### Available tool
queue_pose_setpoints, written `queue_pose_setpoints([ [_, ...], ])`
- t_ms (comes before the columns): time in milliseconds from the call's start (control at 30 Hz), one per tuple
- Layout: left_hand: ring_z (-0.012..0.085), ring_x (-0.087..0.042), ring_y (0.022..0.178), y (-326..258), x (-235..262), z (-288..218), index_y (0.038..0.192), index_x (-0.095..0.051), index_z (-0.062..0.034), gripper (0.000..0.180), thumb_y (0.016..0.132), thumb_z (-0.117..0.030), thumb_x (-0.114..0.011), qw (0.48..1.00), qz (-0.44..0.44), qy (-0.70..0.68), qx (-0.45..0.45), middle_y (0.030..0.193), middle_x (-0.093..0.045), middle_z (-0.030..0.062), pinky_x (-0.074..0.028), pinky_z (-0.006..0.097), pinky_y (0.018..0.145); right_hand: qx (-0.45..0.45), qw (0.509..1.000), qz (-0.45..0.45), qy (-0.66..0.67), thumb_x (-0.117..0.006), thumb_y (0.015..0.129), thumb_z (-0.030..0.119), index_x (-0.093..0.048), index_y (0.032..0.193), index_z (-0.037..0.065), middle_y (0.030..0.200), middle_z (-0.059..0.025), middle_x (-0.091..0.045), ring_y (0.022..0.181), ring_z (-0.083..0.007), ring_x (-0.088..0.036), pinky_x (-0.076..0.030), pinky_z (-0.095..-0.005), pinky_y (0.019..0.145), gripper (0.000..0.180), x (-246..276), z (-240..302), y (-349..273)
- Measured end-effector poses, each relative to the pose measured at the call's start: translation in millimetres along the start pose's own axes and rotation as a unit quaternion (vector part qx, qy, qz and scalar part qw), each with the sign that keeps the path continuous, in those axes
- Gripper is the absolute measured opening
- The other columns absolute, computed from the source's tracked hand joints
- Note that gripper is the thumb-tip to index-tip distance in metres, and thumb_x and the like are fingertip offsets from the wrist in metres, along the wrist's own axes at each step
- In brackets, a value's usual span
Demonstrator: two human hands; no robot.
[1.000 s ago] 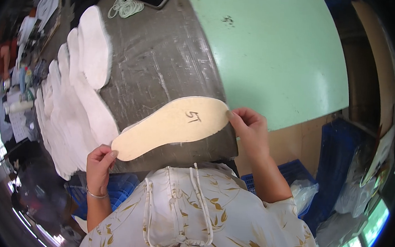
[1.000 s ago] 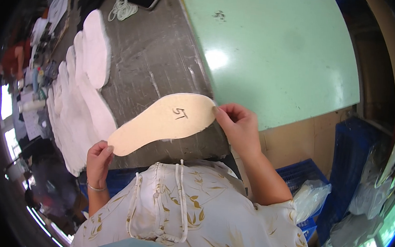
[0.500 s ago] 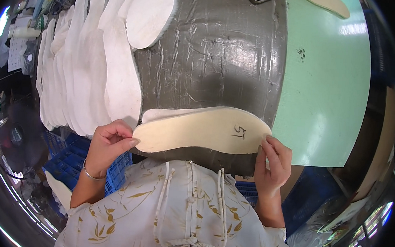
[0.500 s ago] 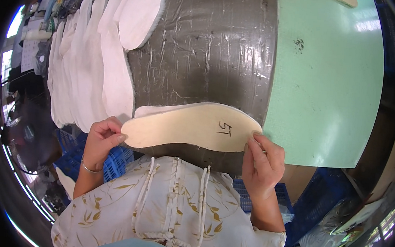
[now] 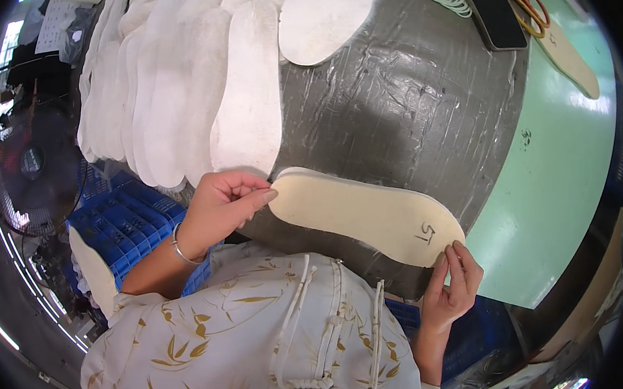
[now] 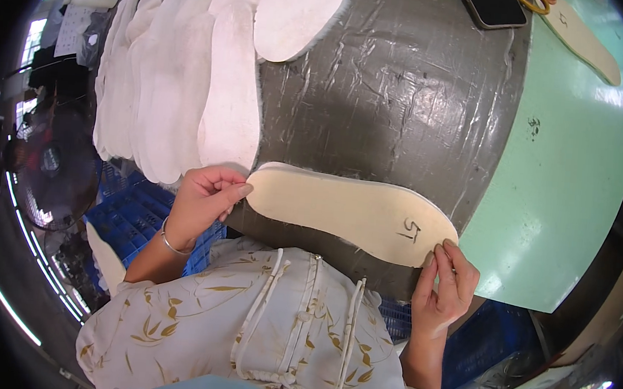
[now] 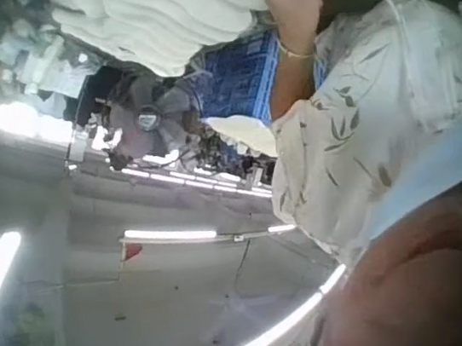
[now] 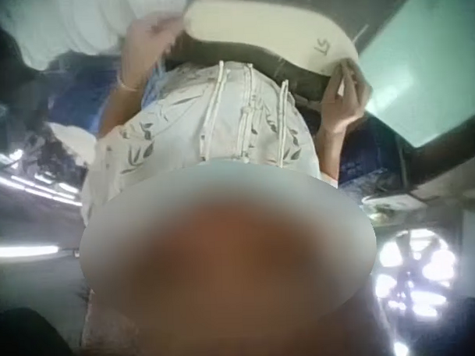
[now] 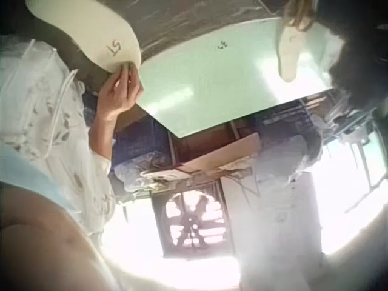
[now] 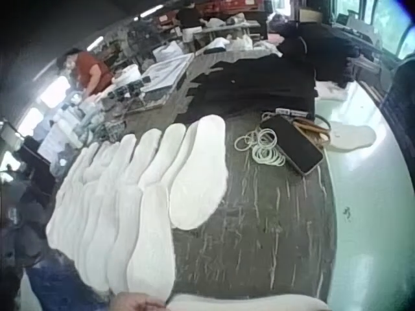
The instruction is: Assembling shoe insoles by aligning and pressing a plush top layer onto a base.
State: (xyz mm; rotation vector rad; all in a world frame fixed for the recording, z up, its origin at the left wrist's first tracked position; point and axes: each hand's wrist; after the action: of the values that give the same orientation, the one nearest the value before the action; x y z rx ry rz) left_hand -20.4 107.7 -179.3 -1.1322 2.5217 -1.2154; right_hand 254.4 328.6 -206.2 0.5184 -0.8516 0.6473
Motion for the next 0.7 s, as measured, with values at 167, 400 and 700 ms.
queue_pose_setpoints([
  [167, 0.0008, -0.043, 0.043, 2.9, -2.1, 5.9, 0.094, -0.069, 0.0009, 0.010, 0.091, -0.008, -0.070, 1.000, -0.004, -0.001, 0.004, 0.057, -0.055, -0.0037, -0.032, 0.018, 0.039, 0.000, 1.000, 0.004, -0.001, -0.071, 0.081, -0.007, -0.072, 0.098, -0.005, 0.106, -0.0150, -0.069, 0.090, -0.0279, -0.064, -0.052, -0.0340, 0.079, 0.017, -2.5, 1.5, 1.1],
  [400, 0.0010, -0.042, 0.042, 7.4, -7.2, 14.2, 0.095, -0.066, 0.0005, 0.012, 0.094, -0.012, -0.067, 1.000, -0.008, -0.011, 0.004, 0.055, -0.054, -0.0044, -0.032, 0.019, 0.039, 0.007, 1.000, 0.007, -0.009, -0.071, 0.081, -0.007, -0.072, 0.098, -0.004, 0.105, -0.0142, -0.069, 0.090, -0.0279, -0.064, -0.052, -0.0342, 0.078, 0.017, -3.5, 1.0, 1.1],
  [700, -0.0002, -0.038, 0.052, 7.6, -16.0, 22.2, 0.092, -0.065, 0.0011, 0.009, 0.094, -0.007, -0.064, 0.995, -0.044, 0.027, -0.086, 0.057, -0.050, -0.0070, -0.030, 0.021, 0.047, 0.008, 1.000, 0.006, -0.013, -0.071, 0.081, -0.006, -0.072, 0.100, -0.003, 0.105, -0.0133, -0.069, 0.090, -0.0267, -0.064, -0.051, -0.0336, 0.077, 0.019, -3.7, -2.8, -0.4],
])
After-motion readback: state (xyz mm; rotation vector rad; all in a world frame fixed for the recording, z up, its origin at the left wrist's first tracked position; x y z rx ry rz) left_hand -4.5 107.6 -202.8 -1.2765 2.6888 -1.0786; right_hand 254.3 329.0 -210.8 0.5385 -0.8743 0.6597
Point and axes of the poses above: each hand's wrist, its own y-axis towards the middle knuckle, its own x-axis out of the back of the hand, z = x × y
